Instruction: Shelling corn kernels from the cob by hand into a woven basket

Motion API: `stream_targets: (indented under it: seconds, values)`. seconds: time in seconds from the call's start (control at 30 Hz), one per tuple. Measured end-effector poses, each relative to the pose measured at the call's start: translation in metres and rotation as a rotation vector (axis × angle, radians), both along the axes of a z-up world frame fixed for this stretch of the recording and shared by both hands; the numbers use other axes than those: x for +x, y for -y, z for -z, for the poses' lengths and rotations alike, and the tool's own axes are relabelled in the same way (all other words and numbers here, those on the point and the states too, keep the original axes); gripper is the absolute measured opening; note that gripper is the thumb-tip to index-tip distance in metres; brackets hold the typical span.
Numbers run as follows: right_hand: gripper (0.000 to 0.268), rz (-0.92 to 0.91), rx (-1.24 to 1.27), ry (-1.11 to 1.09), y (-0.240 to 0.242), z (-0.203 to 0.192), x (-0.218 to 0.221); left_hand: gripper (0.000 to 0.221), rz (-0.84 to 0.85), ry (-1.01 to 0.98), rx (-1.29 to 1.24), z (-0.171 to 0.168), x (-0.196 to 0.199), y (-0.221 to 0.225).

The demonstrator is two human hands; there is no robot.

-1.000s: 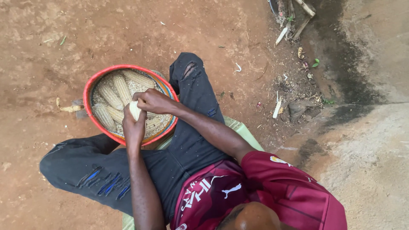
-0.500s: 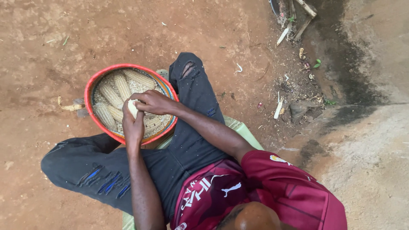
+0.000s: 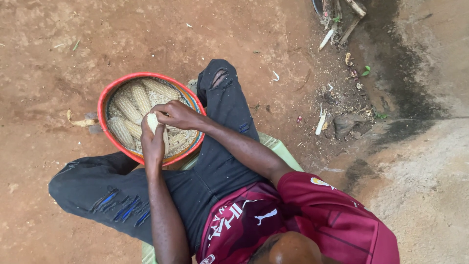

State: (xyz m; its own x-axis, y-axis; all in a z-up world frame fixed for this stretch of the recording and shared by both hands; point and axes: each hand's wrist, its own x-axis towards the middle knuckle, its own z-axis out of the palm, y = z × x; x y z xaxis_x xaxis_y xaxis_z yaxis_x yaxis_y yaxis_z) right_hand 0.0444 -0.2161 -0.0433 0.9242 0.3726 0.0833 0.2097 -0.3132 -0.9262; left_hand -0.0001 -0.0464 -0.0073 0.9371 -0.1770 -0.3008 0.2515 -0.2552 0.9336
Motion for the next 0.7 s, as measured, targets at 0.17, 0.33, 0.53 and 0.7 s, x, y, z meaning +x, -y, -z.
stream_targets:
  seconds: [0.17,0.33,0.53,0.7]
  values:
    - [0.025,0.041,0.068,0.011,-0.004,0.016,0.001,0.048,-0.114,-0.075,-0.178,0.062,0.004,-0.006]
    - [0.021,0.074,0.15,-0.032,-0.009,0.005,-0.008,0.039,-0.214,-0.168,-0.305,0.1,0.004,-0.011]
    - [0.017,0.153,0.232,-0.015,-0.01,0.019,-0.005,0.029,-0.291,-0.203,-0.487,0.102,0.001,-0.01]
    - [0.013,0.201,0.241,-0.038,-0.018,-0.02,-0.018,0.023,-0.264,-0.25,-0.553,0.08,0.0,-0.009]
